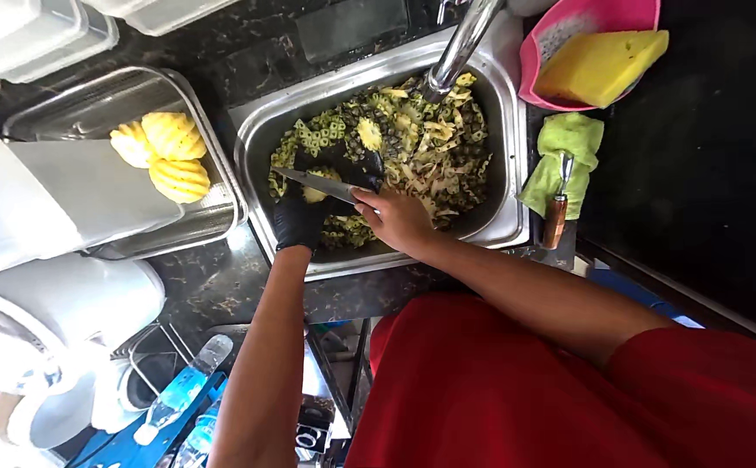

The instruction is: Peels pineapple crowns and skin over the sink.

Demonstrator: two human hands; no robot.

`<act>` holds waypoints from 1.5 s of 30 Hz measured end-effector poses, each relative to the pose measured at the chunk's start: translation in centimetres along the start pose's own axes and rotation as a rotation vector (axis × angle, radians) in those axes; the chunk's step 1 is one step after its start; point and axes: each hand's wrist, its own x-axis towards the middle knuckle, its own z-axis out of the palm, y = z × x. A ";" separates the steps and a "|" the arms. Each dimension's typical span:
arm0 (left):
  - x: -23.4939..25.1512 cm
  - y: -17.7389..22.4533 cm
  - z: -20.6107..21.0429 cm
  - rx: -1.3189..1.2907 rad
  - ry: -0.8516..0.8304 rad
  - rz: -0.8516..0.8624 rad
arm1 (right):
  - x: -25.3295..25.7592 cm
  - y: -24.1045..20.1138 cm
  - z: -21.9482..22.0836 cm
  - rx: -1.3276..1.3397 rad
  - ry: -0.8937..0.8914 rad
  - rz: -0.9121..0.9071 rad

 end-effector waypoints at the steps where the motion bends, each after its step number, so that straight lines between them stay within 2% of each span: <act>1: 0.1 0.0 0.0 -0.002 -0.001 -0.001 | 0.3 -0.2 0.0 0.005 -0.006 0.005; 7: 1.1 -0.1 0.1 -0.001 -0.023 -0.020 | 3.4 -2.5 -1.2 0.153 -0.113 -0.005; 12: 1.1 0.2 0.0 -0.034 -0.026 -0.033 | 1.3 0.6 -2.0 0.237 -0.147 0.055; 17: 1.1 -0.2 0.2 -0.064 -0.014 0.007 | 4.6 -1.4 -1.7 0.389 -0.185 0.084; 22: 1.1 -0.1 0.1 -0.089 -0.022 -0.018 | 1.7 1.7 -2.4 0.485 -0.233 0.152; 28: 1.2 -0.2 -0.1 -0.088 -0.021 -0.006 | 5.8 0.2 -0.8 0.512 -0.212 0.114; 31: 1.1 0.0 -0.2 -0.097 -0.038 -0.025 | 3.8 1.7 -1.6 0.568 -0.221 0.121; 35: 1.1 -0.1 -0.1 -0.081 -0.053 -0.044 | 4.2 2.7 -0.9 0.572 -0.235 0.169; 39: 0.6 -1.3 0.3 -0.086 -0.010 0.010 | 5.1 2.4 0.0 0.539 -0.200 0.154; 43: 1.0 -1.0 -0.5 -0.129 -0.062 0.023 | 1.7 5.5 -3.2 0.301 -0.240 0.175; 45: 1.2 -1.3 -0.8 -0.103 -0.073 0.070 | 1.1 6.5 -4.7 0.287 -0.248 0.197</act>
